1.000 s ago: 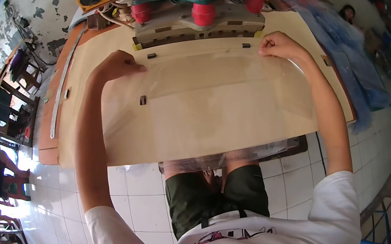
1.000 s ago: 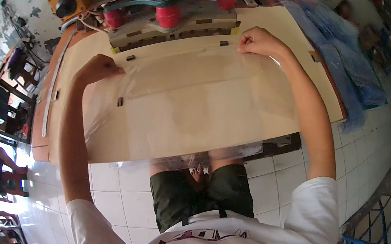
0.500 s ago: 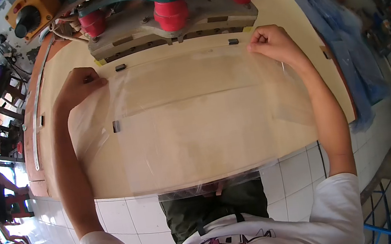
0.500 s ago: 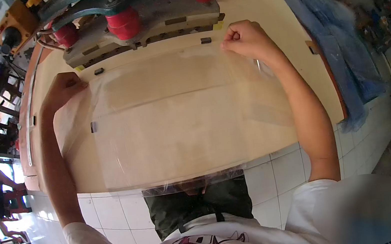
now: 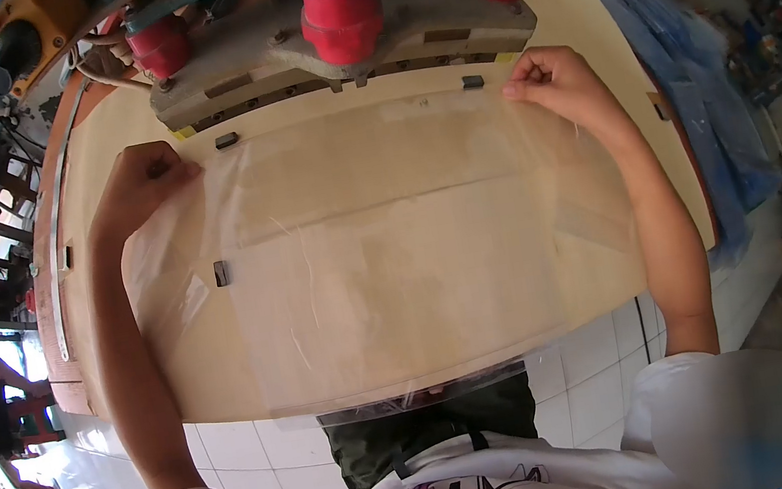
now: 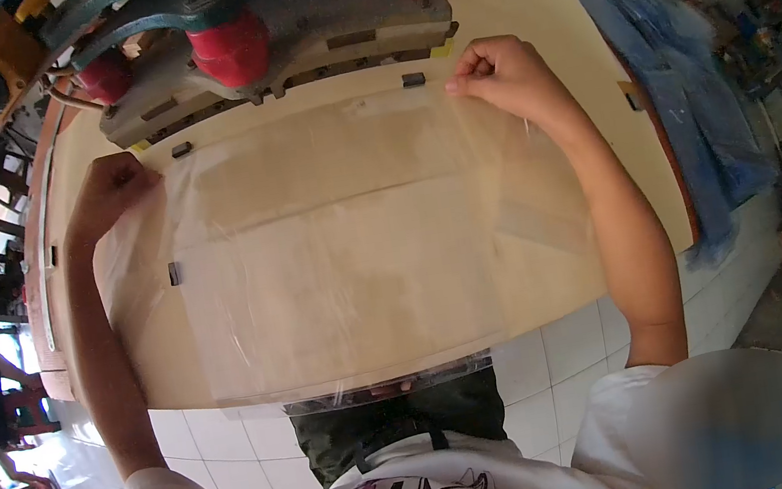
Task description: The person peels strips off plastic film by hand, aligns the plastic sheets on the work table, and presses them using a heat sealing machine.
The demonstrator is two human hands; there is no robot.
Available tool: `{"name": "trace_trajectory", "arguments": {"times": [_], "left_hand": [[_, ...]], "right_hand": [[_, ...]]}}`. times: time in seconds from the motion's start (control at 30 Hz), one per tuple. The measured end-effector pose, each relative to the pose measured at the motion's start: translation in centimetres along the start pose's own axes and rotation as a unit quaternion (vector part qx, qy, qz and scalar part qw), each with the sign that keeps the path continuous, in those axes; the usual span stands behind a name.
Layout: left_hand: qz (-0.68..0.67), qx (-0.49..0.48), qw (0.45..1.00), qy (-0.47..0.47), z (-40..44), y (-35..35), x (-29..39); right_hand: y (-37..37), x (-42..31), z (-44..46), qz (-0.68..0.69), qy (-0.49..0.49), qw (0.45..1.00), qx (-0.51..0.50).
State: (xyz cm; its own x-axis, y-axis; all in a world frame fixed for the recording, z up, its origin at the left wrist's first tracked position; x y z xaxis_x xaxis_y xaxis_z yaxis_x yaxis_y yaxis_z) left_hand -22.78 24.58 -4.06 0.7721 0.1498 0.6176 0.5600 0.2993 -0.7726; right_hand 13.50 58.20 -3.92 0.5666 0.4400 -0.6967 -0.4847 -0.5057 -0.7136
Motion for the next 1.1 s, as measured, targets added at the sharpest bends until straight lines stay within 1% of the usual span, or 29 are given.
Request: {"name": "trace_trajectory", "arguments": {"times": [0.1,0.2,0.27,0.3,0.37,0.47,0.5,0.57,0.6,0.67,0.73,0.93,1.03,1.1], "left_hand": [[0.007,-0.008,1.000,-0.012,0.1,-0.1,0.1],[0.006,-0.014,1.000,-0.008,0.2,-0.2,-0.6],[0.012,-0.008,1.000,0.017,0.2,-0.2,-0.7],[0.012,-0.007,1.000,0.015,0.2,-0.2,-0.7],[0.035,-0.002,0.998,0.060,0.1,-0.3,0.0],[0.033,0.002,0.999,0.006,-0.1,-0.4,0.1],[0.030,0.000,0.999,0.014,-0.1,-0.3,0.5],[0.004,0.007,0.999,0.044,-0.2,-0.3,0.7],[0.008,0.014,0.999,0.035,-0.3,-0.5,0.8],[0.025,0.003,0.999,0.036,-0.2,-0.5,1.1],[0.018,0.010,0.999,0.025,-0.3,-0.6,0.7],[0.010,0.006,0.999,0.041,-0.4,-0.8,0.8],[0.033,0.013,0.998,0.043,-0.5,-0.9,1.1],[0.091,0.015,0.995,0.039,-0.5,-1.1,1.6]], "right_hand": [[-0.1,-0.4,-0.2,-0.001,-0.004,1.000,-0.007],[0.1,-0.9,-0.5,-0.005,0.021,1.000,-0.017],[0.0,-0.5,-0.3,-0.001,0.031,1.000,-0.001],[0.0,-0.2,-0.2,-0.001,0.030,1.000,-0.003],[0.0,0.5,0.4,-0.006,0.030,1.000,-0.004],[0.0,0.0,0.3,-0.006,-0.010,1.000,-0.014],[0.3,-0.2,0.3,-0.002,-0.023,0.999,-0.028],[0.2,-0.3,-0.1,0.027,-0.026,0.999,-0.023],[0.3,-0.6,-0.2,0.027,-0.035,0.999,-0.031],[0.2,-0.3,-0.1,0.040,0.012,0.999,-0.028],[0.2,0.1,0.3,0.041,0.004,0.998,-0.039],[0.1,0.6,0.6,0.018,0.014,0.999,-0.035],[0.0,0.3,0.4,0.018,0.009,0.999,-0.029],[0.0,0.5,0.5,0.006,0.014,1.000,-0.027]]}}
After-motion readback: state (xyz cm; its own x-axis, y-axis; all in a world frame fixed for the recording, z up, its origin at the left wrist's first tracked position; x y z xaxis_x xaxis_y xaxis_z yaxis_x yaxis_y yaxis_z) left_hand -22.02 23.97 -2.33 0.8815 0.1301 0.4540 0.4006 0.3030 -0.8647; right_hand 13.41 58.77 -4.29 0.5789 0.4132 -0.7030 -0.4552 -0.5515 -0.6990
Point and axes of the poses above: each hand's wrist, its own z-axis towards the middle knuckle, its own y-axis out of the palm, x = y × z, the point moved 5 cm from there along z, towards the middle knuckle, and after that the axes turned 13 degrees about y, right-handed, at the moved point
